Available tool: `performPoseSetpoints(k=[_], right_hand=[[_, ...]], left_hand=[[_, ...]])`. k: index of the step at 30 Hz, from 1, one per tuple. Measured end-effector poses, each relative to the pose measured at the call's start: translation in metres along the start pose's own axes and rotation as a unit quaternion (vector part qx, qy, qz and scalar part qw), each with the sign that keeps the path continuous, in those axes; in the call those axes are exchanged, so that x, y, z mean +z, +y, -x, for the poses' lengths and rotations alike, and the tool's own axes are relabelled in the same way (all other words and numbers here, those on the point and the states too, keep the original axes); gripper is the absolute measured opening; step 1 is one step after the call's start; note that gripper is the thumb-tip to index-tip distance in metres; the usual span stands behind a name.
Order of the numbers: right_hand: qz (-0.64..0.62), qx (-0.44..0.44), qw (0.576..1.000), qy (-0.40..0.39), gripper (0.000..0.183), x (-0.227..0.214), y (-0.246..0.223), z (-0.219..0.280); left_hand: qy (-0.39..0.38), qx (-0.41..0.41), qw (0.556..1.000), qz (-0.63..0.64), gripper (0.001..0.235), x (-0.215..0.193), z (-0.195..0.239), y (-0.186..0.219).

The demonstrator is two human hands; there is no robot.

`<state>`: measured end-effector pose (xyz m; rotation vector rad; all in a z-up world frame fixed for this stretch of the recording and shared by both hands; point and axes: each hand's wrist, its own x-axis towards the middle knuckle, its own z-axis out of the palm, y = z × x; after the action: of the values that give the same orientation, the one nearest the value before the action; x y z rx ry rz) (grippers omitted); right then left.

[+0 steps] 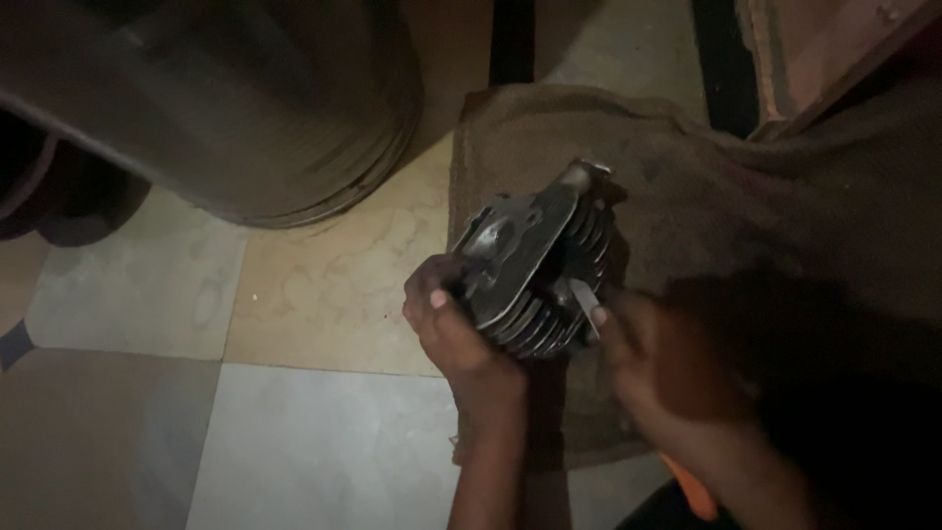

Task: The person scrubs a metal mechanical part with a toothbrush, focusing on the fins and crevices. They rotate the part to access different sides and continue scrubbing throughout the clip.

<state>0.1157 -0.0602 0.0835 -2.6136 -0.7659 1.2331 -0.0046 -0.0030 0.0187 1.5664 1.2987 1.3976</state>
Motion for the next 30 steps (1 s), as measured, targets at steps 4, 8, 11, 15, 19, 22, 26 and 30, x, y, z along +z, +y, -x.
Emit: performPoseSetpoints(k=[4, 8, 11, 15, 19, 22, 26, 30], right_hand=[[-0.009, 0.011, 1.0, -0.001, 0.042, 0.005, 0.001, -0.003], [-0.055, -0.031, 0.997, 0.032, 0.042, 0.003, 0.001, -0.004], [-0.046, 0.005, 0.999, -0.003, 0.047, 0.0, -0.005, 0.002], [-0.063, 0.07, 0.994, -0.046, 0.039, -0.006, -0.014, 0.002], [-0.1, 0.113, 0.987, -0.06, 0.034, -0.007, -0.011, -0.001], [-0.253, 0.08, 0.962, -0.063, 0.034, -0.008, 0.01, -0.005], [-0.249, -0.058, 0.962, -0.098, 0.039, -0.004, 0.04, -0.032], [-0.296, 0.062, 0.947, -0.108, 0.04, -0.008, 0.05, -0.043]], left_hand=[[0.019, -0.059, 0.997, 0.05, 0.048, 0.001, 0.001, -0.006], [0.027, -0.061, 0.995, 0.075, 0.048, 0.006, 0.002, -0.006], [0.011, -0.039, 0.998, 0.04, 0.05, 0.001, 0.001, -0.008], [0.027, -0.065, 0.994, 0.085, 0.051, 0.004, 0.002, -0.011], [0.037, -0.064, 0.991, 0.109, 0.05, 0.007, 0.002, -0.015], [0.037, -0.06, 0.99, 0.122, 0.049, 0.007, -0.001, -0.016], [0.019, -0.042, 0.997, 0.068, 0.051, 0.005, 0.003, -0.017], [0.031, -0.067, 0.991, 0.113, 0.048, 0.006, 0.003, -0.016]])
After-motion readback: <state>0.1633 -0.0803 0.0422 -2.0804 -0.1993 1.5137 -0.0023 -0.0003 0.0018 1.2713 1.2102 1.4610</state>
